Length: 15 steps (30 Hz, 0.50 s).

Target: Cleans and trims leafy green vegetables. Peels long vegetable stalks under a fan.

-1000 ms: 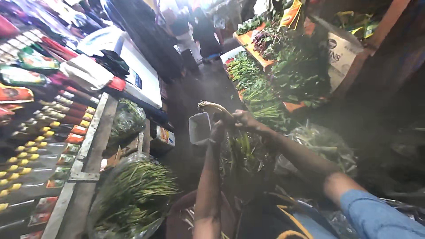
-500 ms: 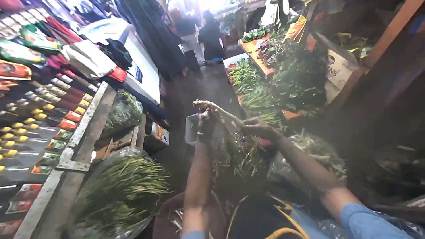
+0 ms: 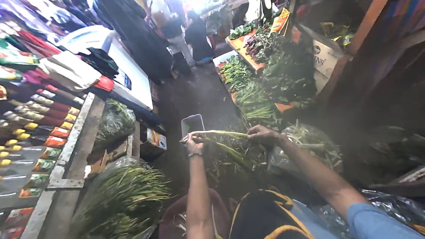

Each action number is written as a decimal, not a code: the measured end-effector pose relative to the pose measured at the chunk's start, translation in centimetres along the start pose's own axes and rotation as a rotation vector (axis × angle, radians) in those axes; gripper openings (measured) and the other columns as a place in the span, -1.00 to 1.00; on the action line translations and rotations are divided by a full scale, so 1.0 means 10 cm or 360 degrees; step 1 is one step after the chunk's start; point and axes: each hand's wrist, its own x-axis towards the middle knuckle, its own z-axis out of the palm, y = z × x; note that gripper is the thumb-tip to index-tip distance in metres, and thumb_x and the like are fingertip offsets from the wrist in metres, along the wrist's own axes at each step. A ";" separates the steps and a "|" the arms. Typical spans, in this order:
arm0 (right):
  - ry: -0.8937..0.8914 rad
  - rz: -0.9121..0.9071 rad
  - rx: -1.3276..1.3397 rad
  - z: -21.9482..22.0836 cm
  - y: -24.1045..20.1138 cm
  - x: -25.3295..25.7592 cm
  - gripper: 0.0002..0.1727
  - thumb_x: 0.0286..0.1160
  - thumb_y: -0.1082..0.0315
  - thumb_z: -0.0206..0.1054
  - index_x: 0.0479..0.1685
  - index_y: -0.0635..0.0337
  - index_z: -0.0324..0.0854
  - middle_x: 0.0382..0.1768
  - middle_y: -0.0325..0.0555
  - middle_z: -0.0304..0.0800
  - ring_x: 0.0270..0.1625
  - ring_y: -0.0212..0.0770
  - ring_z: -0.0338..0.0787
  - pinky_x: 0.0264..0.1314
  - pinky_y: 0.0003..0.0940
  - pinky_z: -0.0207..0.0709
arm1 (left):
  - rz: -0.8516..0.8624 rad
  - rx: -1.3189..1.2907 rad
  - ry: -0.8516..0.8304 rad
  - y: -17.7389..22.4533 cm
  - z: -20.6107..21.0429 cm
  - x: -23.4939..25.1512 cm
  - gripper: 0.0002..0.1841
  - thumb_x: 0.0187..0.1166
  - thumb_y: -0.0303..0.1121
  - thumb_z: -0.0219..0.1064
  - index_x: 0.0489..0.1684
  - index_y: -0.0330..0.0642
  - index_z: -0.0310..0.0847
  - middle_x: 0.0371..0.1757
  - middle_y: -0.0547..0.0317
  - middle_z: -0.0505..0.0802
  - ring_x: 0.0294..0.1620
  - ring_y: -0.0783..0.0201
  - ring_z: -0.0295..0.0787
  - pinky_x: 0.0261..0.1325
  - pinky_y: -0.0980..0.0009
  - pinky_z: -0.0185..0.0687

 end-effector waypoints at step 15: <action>-0.0229 -0.0063 0.0627 0.25 -0.20 0.01 -0.74 0.77 0.27 0.08 0.04 0.22 0.63 -0.30 -0.24 0.83 -0.27 -0.36 0.83 -0.09 -0.38 0.78 | 0.0006 0.0192 -0.0606 0.03 0.27 -0.53 -0.83 0.80 -0.30 0.11 0.02 -0.09 0.61 -0.24 0.18 0.82 -0.25 0.29 0.79 -0.15 0.29 0.77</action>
